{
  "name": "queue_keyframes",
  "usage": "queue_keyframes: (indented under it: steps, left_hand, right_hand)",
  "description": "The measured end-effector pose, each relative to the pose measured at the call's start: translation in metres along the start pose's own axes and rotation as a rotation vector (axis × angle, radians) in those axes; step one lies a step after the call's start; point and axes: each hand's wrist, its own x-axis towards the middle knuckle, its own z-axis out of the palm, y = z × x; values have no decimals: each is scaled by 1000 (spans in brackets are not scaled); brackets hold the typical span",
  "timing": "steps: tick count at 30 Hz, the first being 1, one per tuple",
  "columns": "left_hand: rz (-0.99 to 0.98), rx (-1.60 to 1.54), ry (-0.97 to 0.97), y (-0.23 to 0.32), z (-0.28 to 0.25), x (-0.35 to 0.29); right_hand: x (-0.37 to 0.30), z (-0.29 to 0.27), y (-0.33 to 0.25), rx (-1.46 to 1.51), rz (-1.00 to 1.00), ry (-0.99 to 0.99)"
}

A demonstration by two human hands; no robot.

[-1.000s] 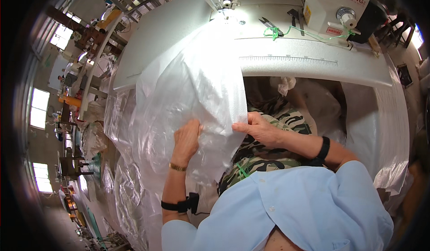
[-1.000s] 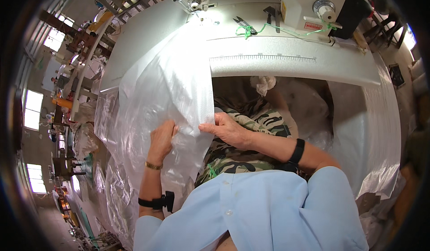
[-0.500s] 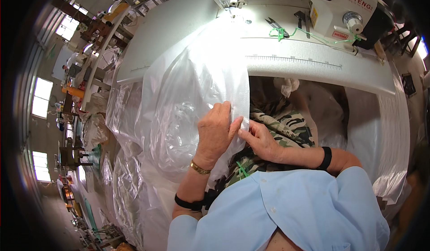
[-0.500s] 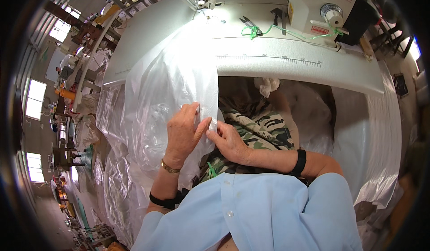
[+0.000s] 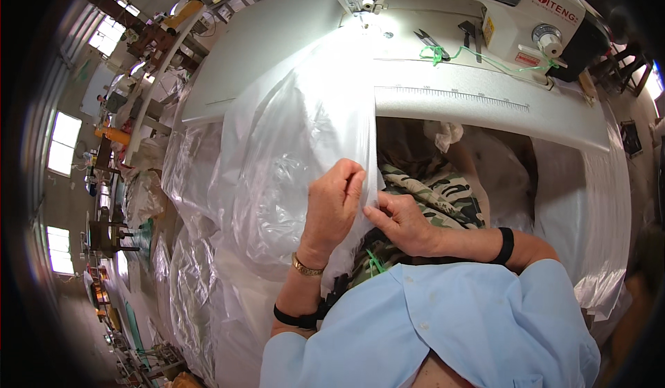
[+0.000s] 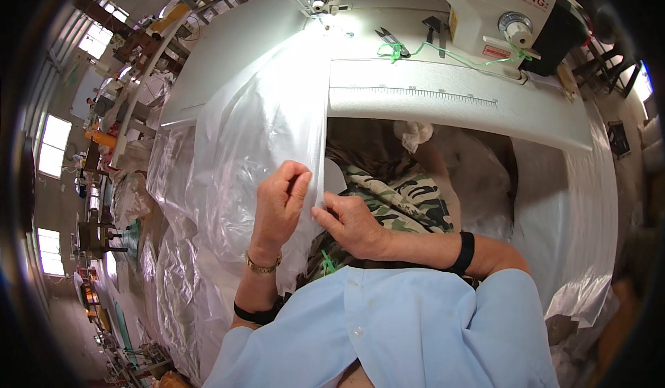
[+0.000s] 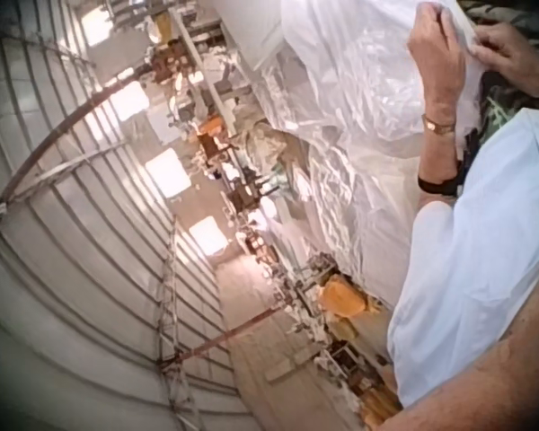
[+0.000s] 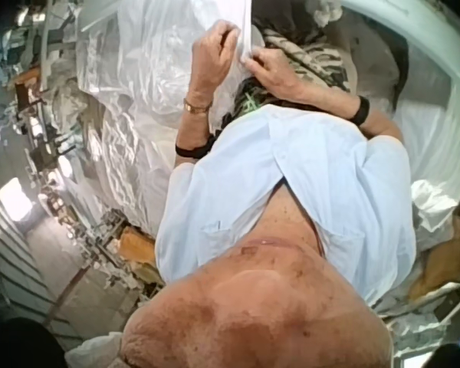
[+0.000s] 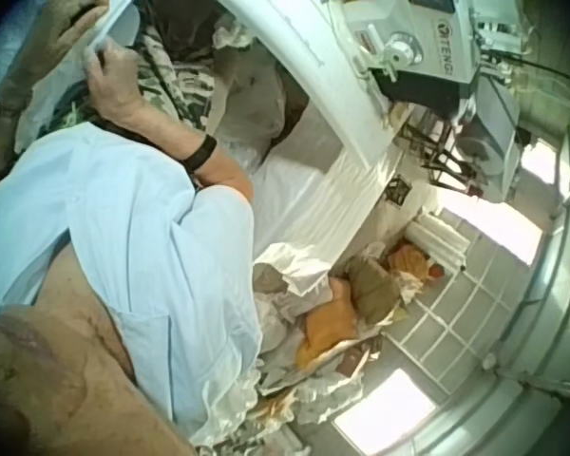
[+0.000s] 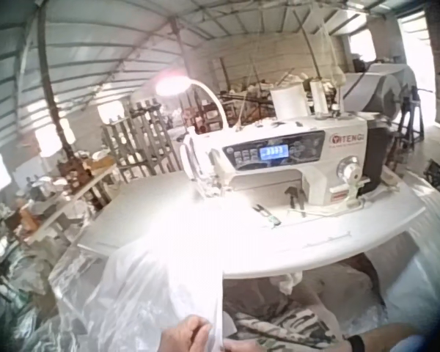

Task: The recorder is using an industrial sewing machine to join or hem large white plastic/polyethylene sheets in a manufacturing environment.

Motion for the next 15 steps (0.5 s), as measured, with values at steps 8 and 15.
queue_keyframes:
  steps: [8,15]
  left_hand:
    - [-124,-109,-108,-8,6,-9]
    - [5,56,-80,-20,8,-13]
  right_hand:
    - [-5,-1,-1,-188,-159,-29]
    - [0,-1,3,-423,-408,-15]
